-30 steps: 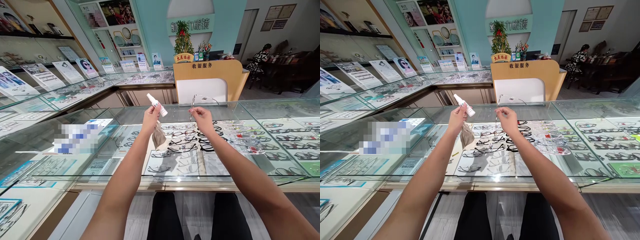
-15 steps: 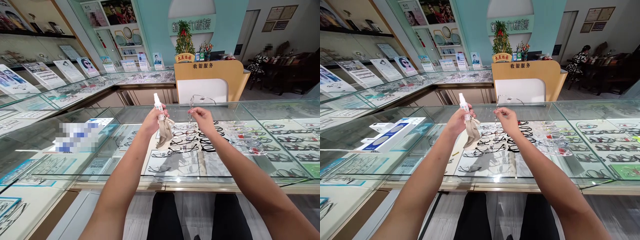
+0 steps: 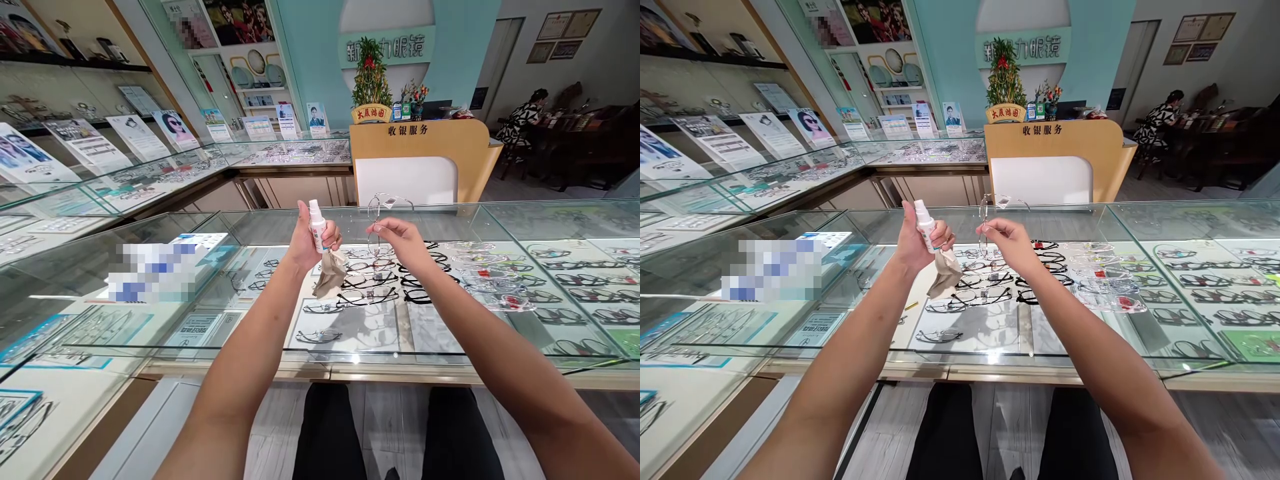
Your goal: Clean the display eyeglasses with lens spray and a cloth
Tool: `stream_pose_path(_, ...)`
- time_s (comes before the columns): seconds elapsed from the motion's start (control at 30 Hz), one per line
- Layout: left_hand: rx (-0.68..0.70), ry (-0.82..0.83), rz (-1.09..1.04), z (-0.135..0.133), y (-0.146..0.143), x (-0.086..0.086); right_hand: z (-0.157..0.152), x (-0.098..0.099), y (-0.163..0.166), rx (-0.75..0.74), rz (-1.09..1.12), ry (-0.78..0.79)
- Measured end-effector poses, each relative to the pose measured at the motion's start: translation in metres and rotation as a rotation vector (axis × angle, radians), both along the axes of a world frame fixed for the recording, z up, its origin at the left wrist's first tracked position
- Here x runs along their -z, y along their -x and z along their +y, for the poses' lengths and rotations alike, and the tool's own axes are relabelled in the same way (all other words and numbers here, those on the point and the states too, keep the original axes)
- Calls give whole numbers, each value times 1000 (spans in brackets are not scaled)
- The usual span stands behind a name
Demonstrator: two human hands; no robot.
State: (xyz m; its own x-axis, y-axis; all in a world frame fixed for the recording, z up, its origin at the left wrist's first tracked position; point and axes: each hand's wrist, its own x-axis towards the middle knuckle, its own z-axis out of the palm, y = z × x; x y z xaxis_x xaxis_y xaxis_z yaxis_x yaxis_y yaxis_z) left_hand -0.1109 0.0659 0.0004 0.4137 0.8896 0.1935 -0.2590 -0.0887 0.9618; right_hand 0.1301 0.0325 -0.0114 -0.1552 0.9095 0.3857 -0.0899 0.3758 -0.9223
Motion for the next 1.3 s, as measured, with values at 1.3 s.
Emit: stream_pose_path(1.3,-528,-400,315,-26,-27,13,-18,6,16,-336,36,154)
